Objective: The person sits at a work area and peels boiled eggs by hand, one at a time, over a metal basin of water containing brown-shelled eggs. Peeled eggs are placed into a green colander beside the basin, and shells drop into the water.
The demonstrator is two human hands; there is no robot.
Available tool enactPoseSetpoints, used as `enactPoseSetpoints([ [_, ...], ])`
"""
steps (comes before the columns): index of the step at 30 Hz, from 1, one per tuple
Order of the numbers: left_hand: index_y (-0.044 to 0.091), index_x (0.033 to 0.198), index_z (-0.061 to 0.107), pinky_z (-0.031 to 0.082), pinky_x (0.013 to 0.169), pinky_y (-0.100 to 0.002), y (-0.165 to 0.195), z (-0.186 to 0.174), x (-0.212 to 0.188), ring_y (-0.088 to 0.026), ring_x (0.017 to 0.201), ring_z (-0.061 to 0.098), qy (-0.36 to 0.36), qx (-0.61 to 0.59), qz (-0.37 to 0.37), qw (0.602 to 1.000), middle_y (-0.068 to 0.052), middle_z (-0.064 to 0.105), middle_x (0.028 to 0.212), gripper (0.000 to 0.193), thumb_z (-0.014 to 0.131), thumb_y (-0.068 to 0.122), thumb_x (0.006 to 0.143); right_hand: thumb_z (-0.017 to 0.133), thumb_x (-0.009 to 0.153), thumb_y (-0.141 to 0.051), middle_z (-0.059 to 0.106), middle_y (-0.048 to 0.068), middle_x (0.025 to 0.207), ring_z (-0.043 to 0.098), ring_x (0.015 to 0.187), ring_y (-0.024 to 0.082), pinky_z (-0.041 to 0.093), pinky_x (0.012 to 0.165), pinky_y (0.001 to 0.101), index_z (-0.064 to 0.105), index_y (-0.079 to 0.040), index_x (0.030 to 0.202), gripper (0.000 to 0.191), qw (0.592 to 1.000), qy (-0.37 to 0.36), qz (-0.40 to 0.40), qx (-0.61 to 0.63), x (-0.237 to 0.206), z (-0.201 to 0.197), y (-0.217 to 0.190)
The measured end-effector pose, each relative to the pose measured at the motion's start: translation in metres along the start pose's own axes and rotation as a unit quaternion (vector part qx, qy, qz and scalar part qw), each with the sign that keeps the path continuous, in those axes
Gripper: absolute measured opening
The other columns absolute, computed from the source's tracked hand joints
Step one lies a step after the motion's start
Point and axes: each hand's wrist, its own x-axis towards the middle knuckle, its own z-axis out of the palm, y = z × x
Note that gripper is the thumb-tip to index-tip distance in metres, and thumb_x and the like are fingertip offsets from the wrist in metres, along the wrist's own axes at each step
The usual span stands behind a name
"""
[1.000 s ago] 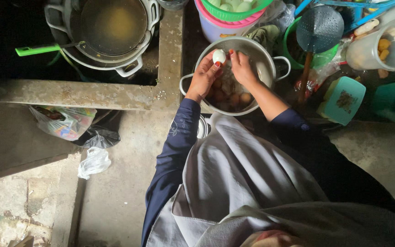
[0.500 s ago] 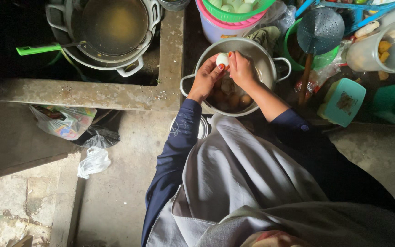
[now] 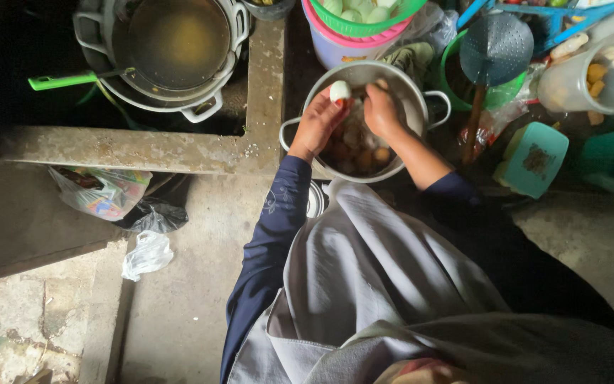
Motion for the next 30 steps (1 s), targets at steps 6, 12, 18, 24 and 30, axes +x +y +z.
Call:
enactPoseSetpoints([
  [6,0.002,0.145,0.05,0.052,0.107,-0.033,-0.001,0.005,0.002,-0.016,0.12,0.062,0.0,0.042,0.034,0.999,-0.007,0.064,0.131,0.051,0.072,0.01,0.099,0.056,0.108,-0.019,0.07,0.021,0.098,0.071,0.091,0.036,0.054,0.08,0.0418,0.064,-0.003,0.119,0.021,0.946,-0.048,0.159,0.28,0.009,0.001,-0.029],
  [12,0.001,0.142,0.054,0.054,0.104,-0.033,-0.004,0.005,0.004,-0.016,0.114,0.064,0.029,0.059,0.031,0.997,-0.008,0.066,0.126,0.05,0.073,0.011,0.098,0.052,0.111,-0.018,0.07,0.023,0.104,0.07,0.098,0.04,0.055,0.081,0.044,0.06,-0.003,0.124,0.021,0.968,-0.026,0.097,0.232,-0.001,0.009,-0.036],
  [18,0.003,0.143,0.055,0.056,0.101,-0.032,-0.004,0.006,0.005,-0.017,0.112,0.066,0.036,0.074,0.012,0.997,-0.008,0.067,0.123,0.048,0.072,0.014,0.099,0.05,0.11,-0.019,0.069,0.019,0.083,0.069,0.07,0.03,0.054,0.063,0.0403,0.061,-0.004,0.122,0.022,0.962,-0.074,0.156,0.211,0.0,0.006,-0.026],
  [24,0.009,0.144,0.052,0.053,0.1,-0.032,0.001,0.008,0.004,-0.014,0.116,0.063,0.041,0.073,-0.005,0.996,-0.004,0.067,0.127,0.048,0.069,0.017,0.1,0.048,0.113,-0.017,0.064,0.012,0.075,0.061,0.056,0.016,0.052,0.053,0.0319,0.061,-0.003,0.116,0.02,0.921,-0.052,0.209,0.325,0.004,0.006,-0.024],
  [30,0.007,0.145,0.053,0.052,0.098,-0.034,0.001,0.002,0.006,-0.014,0.112,0.062,0.03,0.012,0.006,0.999,-0.005,0.066,0.128,0.043,0.065,0.015,0.105,0.051,0.112,-0.017,0.063,0.012,0.086,0.062,0.073,0.022,0.053,0.065,0.0354,0.061,-0.004,0.113,0.016,0.988,-0.067,0.082,0.11,0.004,0.005,-0.007],
])
